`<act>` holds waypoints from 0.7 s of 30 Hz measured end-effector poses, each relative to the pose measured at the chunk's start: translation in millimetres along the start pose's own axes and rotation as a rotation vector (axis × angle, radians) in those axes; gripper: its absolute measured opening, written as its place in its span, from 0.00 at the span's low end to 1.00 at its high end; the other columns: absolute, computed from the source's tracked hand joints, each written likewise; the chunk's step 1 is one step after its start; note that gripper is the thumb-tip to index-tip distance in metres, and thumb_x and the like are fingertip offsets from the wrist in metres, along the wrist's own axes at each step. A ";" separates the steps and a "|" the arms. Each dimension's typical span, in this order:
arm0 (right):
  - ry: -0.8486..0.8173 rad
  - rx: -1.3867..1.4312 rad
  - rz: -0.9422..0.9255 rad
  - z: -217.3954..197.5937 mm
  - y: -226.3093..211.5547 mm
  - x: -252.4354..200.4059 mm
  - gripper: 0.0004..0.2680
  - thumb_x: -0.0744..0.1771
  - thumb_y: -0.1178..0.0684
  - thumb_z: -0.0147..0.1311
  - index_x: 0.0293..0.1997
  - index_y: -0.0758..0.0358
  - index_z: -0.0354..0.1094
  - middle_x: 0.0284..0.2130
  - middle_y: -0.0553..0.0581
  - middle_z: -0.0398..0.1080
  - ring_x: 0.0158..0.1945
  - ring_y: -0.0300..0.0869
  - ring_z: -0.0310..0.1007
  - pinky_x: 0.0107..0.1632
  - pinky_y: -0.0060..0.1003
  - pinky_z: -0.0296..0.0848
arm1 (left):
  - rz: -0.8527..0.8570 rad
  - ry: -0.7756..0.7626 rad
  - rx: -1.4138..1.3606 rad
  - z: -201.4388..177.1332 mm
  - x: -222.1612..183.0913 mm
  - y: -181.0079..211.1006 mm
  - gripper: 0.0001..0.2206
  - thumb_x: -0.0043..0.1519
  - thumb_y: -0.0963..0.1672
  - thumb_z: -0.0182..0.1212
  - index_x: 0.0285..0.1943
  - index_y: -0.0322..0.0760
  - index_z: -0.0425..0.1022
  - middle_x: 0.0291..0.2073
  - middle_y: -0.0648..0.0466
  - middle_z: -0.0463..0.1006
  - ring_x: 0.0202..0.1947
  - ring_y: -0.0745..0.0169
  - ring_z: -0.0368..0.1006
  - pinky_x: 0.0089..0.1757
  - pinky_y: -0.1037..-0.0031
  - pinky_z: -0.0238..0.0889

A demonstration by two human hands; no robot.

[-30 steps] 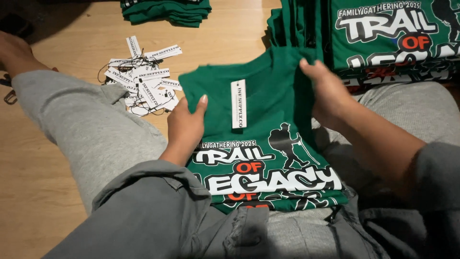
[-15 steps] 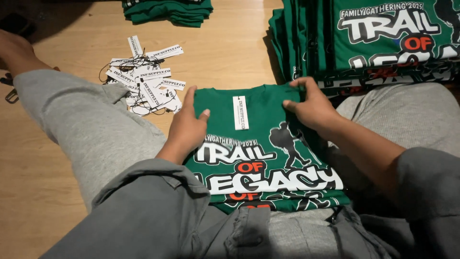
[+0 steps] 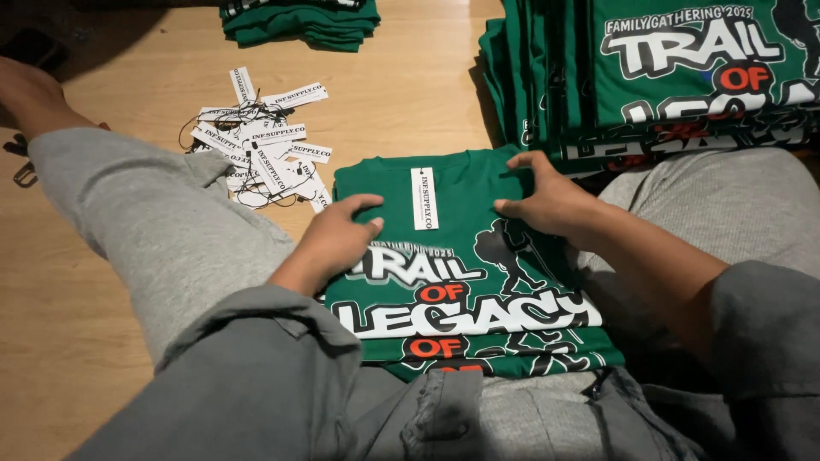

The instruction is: Attaching paper brand tags to the collars of folded t-shirts and organizing them into stacks.

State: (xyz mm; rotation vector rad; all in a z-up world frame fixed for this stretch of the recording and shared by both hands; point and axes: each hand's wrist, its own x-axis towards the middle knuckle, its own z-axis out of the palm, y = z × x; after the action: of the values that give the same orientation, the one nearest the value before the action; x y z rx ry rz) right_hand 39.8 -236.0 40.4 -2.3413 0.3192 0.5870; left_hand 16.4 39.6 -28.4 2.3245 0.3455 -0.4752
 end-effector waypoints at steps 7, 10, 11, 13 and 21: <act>-0.187 0.095 0.189 -16.3 -19.3 -22.2 0.25 0.66 0.47 0.60 0.72 0.44 0.52 0.63 0.74 0.63 0.60 0.63 0.71 0.54 0.62 0.75 | -0.077 -0.038 -0.125 -21.0 -24.2 16.7 0.22 0.58 0.52 0.63 0.64 0.61 0.77 0.62 0.46 0.75 0.67 0.47 0.67 0.61 0.61 0.61; -0.239 0.201 0.167 -18.0 -23.9 -28.1 0.25 0.66 0.56 0.58 0.72 0.44 0.54 0.59 0.72 0.67 0.57 0.61 0.74 0.53 0.60 0.76 | -0.043 -0.077 -0.084 -25.0 -26.9 16.9 0.26 0.57 0.52 0.64 0.68 0.58 0.73 0.62 0.43 0.75 0.66 0.46 0.68 0.61 0.59 0.63; -0.262 0.244 0.156 -18.2 -21.1 -25.8 0.22 0.67 0.59 0.56 0.70 0.48 0.60 0.52 0.76 0.71 0.51 0.60 0.76 0.47 0.56 0.78 | -0.046 -0.077 -0.139 -26.3 -26.4 17.8 0.26 0.57 0.50 0.64 0.69 0.56 0.73 0.61 0.41 0.76 0.65 0.44 0.69 0.60 0.59 0.64; -0.284 0.290 0.148 -19.1 -15.9 -24.6 0.20 0.67 0.62 0.54 0.68 0.52 0.66 0.46 0.79 0.75 0.44 0.60 0.79 0.41 0.53 0.79 | -0.049 -0.080 -0.191 -34.9 -30.6 23.8 0.27 0.57 0.47 0.65 0.69 0.55 0.73 0.60 0.40 0.76 0.64 0.43 0.70 0.59 0.58 0.65; -0.397 0.461 0.268 -26.0 -1.9 -31.2 0.26 0.64 0.70 0.50 0.70 0.53 0.64 0.55 0.79 0.71 0.55 0.66 0.74 0.53 0.63 0.74 | -0.182 -0.259 -0.254 -57.9 -58.7 35.3 0.30 0.57 0.42 0.61 0.73 0.47 0.68 0.63 0.36 0.74 0.63 0.38 0.71 0.54 0.49 0.69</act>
State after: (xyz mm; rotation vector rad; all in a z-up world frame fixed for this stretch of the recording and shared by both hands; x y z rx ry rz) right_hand 21.9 -250.3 74.0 -1.7083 0.5228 0.9745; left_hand -9.3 49.4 57.0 1.9672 0.4654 -0.7665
